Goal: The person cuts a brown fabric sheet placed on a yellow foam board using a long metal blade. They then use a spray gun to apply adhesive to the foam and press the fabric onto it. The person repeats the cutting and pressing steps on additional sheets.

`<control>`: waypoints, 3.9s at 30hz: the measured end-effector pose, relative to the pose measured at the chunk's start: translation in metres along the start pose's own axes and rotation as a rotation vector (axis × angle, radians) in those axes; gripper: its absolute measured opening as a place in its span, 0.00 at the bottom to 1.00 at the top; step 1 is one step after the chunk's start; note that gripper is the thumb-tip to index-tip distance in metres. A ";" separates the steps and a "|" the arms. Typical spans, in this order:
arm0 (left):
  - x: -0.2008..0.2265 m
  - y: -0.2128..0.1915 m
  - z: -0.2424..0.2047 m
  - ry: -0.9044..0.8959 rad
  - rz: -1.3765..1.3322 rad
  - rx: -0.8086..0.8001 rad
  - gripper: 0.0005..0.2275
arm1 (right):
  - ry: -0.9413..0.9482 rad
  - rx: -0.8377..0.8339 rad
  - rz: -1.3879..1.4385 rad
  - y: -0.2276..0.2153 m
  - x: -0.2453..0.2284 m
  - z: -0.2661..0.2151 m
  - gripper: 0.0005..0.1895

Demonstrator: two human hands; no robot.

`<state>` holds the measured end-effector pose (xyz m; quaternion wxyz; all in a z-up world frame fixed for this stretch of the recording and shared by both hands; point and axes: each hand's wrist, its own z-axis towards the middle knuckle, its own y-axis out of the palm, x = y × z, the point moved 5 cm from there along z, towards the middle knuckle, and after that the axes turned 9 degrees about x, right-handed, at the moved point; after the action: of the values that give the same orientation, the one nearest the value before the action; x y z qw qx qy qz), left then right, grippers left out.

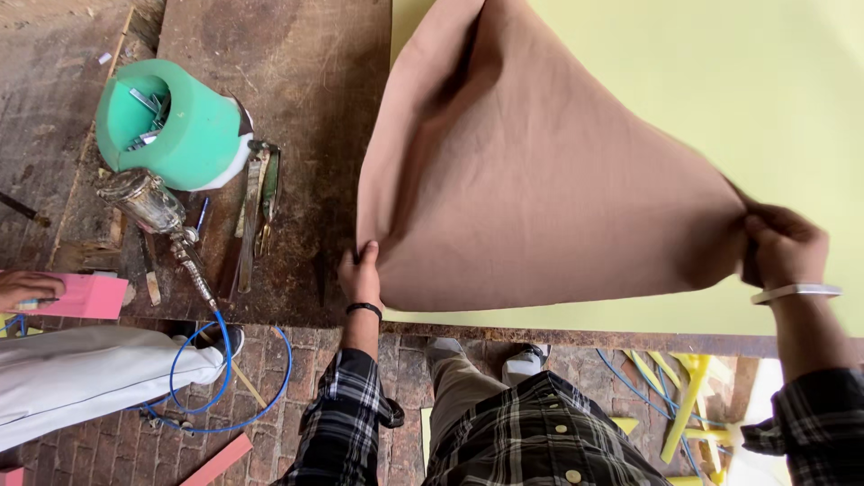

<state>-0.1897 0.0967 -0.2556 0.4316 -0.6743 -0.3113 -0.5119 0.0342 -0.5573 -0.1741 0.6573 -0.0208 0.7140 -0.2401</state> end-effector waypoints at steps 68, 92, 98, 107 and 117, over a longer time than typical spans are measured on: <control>-0.011 -0.010 -0.038 0.522 0.685 0.057 0.14 | -0.801 -0.219 -0.500 0.200 -0.055 -0.094 0.09; 0.040 0.017 -0.004 0.488 0.756 -0.320 0.12 | -1.154 -1.213 -1.004 0.599 -0.199 -0.122 0.20; 0.069 0.156 0.014 0.744 0.684 -0.726 0.34 | -0.746 -1.002 -0.832 0.622 -0.197 -0.042 0.19; 0.095 0.239 0.105 0.741 0.859 -0.585 0.37 | -0.900 -0.524 -0.525 0.681 -0.232 0.177 0.42; 0.066 0.243 0.104 0.897 0.911 -0.484 0.39 | -0.807 -0.873 -0.954 0.769 -0.246 0.195 0.25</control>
<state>0.0819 0.0835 -0.2667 0.5284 -0.5380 0.3359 -0.5643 0.4720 0.1456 -0.2346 0.6243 -0.6715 0.3621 -0.1677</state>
